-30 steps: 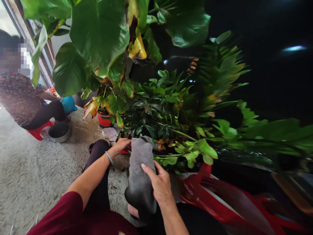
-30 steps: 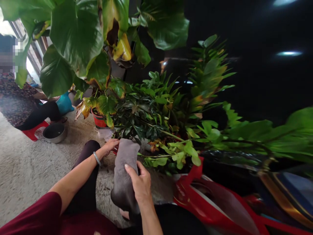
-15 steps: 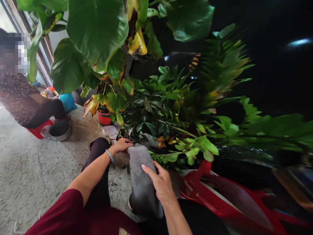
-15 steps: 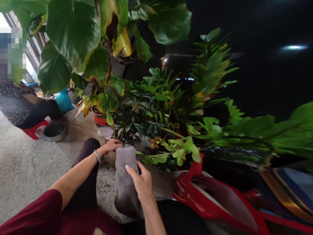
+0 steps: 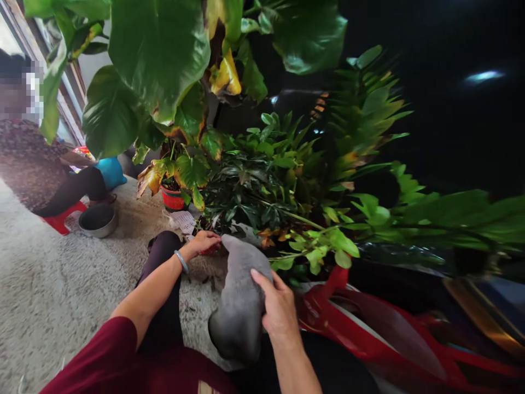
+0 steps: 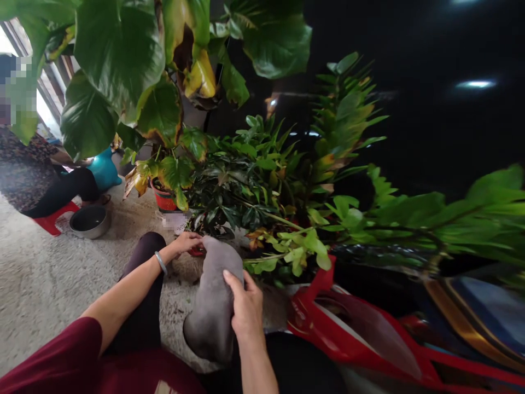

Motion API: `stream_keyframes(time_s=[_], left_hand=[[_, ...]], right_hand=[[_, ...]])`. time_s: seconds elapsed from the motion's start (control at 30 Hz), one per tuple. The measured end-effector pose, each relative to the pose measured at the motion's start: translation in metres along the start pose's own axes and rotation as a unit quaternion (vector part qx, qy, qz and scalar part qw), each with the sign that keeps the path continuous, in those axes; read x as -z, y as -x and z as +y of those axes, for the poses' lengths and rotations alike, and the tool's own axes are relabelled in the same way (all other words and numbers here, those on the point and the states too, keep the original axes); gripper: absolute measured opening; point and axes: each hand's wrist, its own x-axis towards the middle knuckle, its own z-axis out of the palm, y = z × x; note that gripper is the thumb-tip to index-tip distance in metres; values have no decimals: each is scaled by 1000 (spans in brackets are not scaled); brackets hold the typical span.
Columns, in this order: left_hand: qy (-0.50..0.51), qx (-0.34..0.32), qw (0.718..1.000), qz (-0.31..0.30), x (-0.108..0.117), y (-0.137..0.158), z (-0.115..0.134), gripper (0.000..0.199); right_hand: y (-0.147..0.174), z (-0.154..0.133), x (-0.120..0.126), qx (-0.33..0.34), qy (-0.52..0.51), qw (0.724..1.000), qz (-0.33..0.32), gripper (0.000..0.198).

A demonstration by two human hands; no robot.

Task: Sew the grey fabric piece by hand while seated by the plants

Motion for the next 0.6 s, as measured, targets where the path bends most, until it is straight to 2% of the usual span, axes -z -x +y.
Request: stream_keyframes(time_s=[0.07, 0.13, 0.2, 0.23, 0.3, 0.37, 0.43, 0.5, 0.53, 0.6], left_hand=[[92, -7, 996, -3, -1, 1, 4, 27], [165, -24, 986, -4, -2, 2, 7, 32], [212, -21, 977, -24, -2, 3, 9, 34], [228, -13, 973, -38, -2, 4, 10, 34], [253, 5, 966, -61, -1, 4, 10, 33], [274, 12, 959, -68, -1, 4, 11, 35], [299, 10, 951, -72, -5, 5, 10, 38], [327, 1, 942, -83, -11, 7, 10, 41], [336, -5, 938, -85, -14, 7, 9, 43], [327, -15, 941, -85, -18, 8, 9, 46]], right_hand=[[2, 1, -7, 20, 31, 999, -11, 39], [10, 2, -14, 39, 111, 987, -105, 36], [19, -4, -14, 61, 177, 960, -207, 32], [21, -11, -10, 65, 186, 953, -232, 32], [18, -34, 1, 55, 156, 964, -208, 35], [7, -60, 10, 53, 91, 988, -114, 42], [-5, -79, 10, 102, 32, 994, 2, 45], [-12, -83, 0, 165, 7, 984, 71, 41], [-11, -79, -7, 178, 16, 982, 66, 38], [0, -62, -19, 157, 79, 984, -25, 34]])
